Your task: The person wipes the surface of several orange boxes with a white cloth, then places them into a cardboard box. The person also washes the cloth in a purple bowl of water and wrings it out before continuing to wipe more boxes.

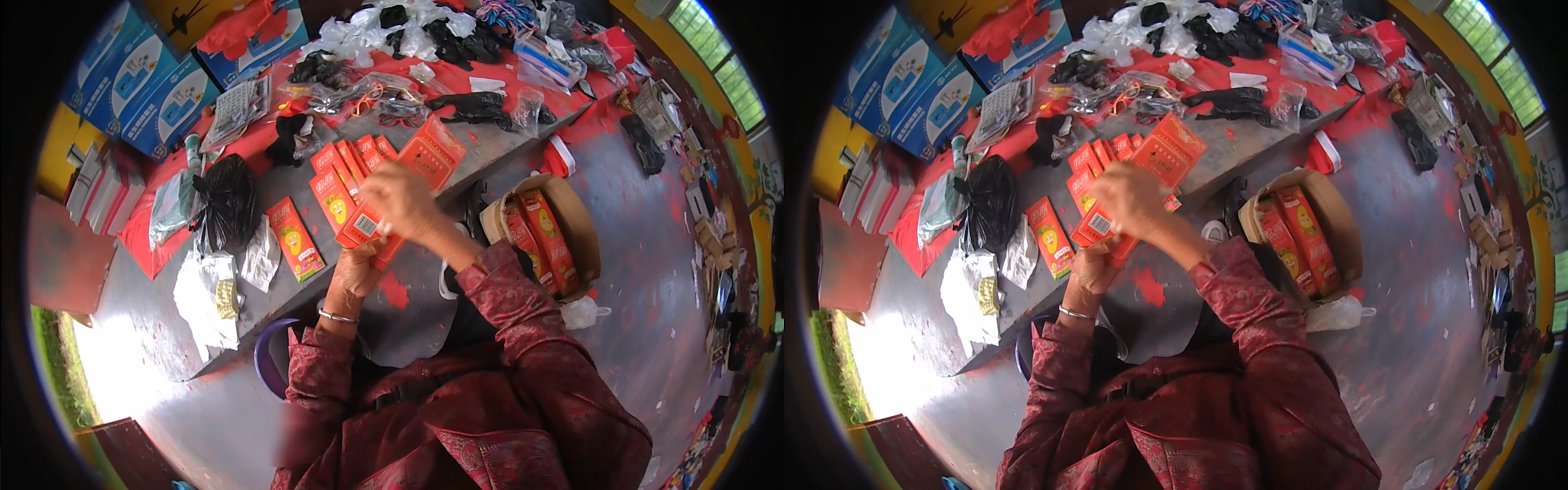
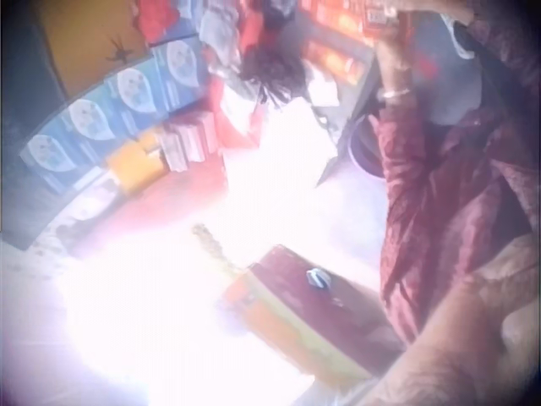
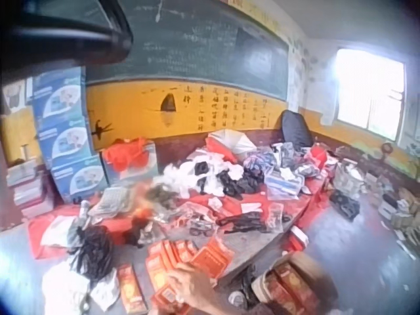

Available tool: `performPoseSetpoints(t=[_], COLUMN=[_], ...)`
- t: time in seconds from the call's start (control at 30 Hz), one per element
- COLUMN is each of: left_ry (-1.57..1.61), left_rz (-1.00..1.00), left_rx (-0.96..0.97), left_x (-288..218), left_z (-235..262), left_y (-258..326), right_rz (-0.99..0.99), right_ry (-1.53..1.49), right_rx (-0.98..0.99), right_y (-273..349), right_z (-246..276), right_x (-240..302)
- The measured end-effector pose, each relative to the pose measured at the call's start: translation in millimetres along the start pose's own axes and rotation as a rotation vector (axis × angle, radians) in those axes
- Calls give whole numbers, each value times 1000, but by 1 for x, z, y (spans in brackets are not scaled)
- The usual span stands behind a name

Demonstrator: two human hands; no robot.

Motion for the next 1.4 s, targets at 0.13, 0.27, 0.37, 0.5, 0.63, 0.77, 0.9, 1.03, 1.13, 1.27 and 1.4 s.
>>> performPoseSetpoints(t=[0.13,0.27,0.37,0.5,0.63,0.77,0.9,1.03,1.13,1.27,1.4], left_ry=[224,-44,133,97,203,377,380,210,134,105,74], left_rz=[79,-125,-211,-183,-125,84,98,137,172,261,327], left_rx=[-31,-97,-140,-178,-161,301,406,369,146,93,-21], left_x=[2,-7,-15,-9,-11,-10,-11,-20,-11,8,31], left_z=[5,1,-11,4,4,-7,-69,-38,-14,6,4], left_y=[0,6,3,-6,4,6,15,17,11,0,-20], right_rz=[146,87,-228,-94,84,210,4,-744,-824,-697,-811], right_ry=[82,598,181,294,591,764,671,542,317,513,611], right_rx=[235,-310,-548,-400,-29,-225,-267,-160,-63,195,289], right_y=[16,5,18,49,67,79,112,159,211,263,331], right_z=[-26,51,104,127,93,104,151,248,323,330,279], right_x=[14,-35,-31,-16,-11,-8,-32,-63,-110,-154,-238])
Point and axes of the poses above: each hand's wrist, its own y-axis away from the middle knuckle, its own z-axis out of the back of the hand, x = y × z, the point moved 2 cm from there along -y, towards the middle knuckle, and after that the axes turned 4 degrees about -y, right-handed, at the moved point
